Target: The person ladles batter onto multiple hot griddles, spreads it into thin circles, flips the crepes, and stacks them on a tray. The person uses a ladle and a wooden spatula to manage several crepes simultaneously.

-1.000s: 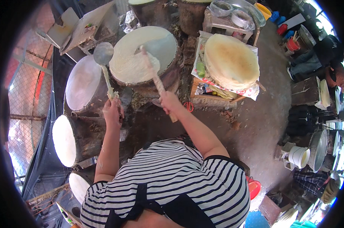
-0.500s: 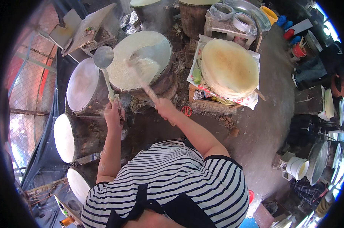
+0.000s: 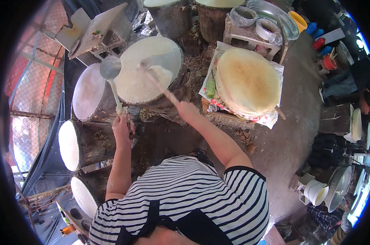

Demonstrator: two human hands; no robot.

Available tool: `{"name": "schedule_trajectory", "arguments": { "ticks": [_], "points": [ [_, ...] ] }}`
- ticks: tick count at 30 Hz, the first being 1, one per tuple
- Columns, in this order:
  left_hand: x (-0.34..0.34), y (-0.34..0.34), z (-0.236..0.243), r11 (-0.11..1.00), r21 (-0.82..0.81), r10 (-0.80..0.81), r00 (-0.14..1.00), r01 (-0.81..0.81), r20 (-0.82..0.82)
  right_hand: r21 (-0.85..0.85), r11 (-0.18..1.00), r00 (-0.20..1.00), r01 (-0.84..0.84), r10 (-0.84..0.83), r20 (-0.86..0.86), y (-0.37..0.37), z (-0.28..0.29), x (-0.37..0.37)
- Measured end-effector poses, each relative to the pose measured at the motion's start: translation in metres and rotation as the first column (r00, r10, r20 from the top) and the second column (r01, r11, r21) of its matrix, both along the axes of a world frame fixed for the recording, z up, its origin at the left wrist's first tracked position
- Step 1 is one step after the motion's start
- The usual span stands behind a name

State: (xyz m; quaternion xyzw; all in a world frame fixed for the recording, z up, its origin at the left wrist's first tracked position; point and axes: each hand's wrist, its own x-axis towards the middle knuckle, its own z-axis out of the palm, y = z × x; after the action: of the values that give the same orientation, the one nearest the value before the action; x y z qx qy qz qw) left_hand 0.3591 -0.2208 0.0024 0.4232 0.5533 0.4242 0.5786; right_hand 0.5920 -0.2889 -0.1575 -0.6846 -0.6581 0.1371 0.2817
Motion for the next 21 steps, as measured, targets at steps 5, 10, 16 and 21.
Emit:
{"name": "schedule_trajectory", "arguments": {
  "ticks": [5,10,16,21],
  "points": [
    [0.007,-0.004,0.004,0.998,-0.053,0.016,1.000,-0.016,-0.001,-0.003,1.000,0.988,-0.010,0.010,0.152,0.024,0.011,0.037],
    [0.003,0.000,-0.004,0.999,-0.046,0.023,0.999,-0.022,0.034,-0.056,0.998,0.985,-0.022,0.032,0.172,0.012,0.027,0.033],
    [-0.009,0.012,-0.009,0.999,-0.047,0.014,1.000,-0.014,0.000,-0.193,0.980,0.996,0.046,-0.030,0.086,0.040,0.054,0.058],
    [-0.021,0.020,-0.014,0.998,-0.060,0.008,1.000,-0.007,0.020,-0.160,0.986,0.971,0.040,-0.001,0.238,0.048,0.058,0.080]
  ]
}}
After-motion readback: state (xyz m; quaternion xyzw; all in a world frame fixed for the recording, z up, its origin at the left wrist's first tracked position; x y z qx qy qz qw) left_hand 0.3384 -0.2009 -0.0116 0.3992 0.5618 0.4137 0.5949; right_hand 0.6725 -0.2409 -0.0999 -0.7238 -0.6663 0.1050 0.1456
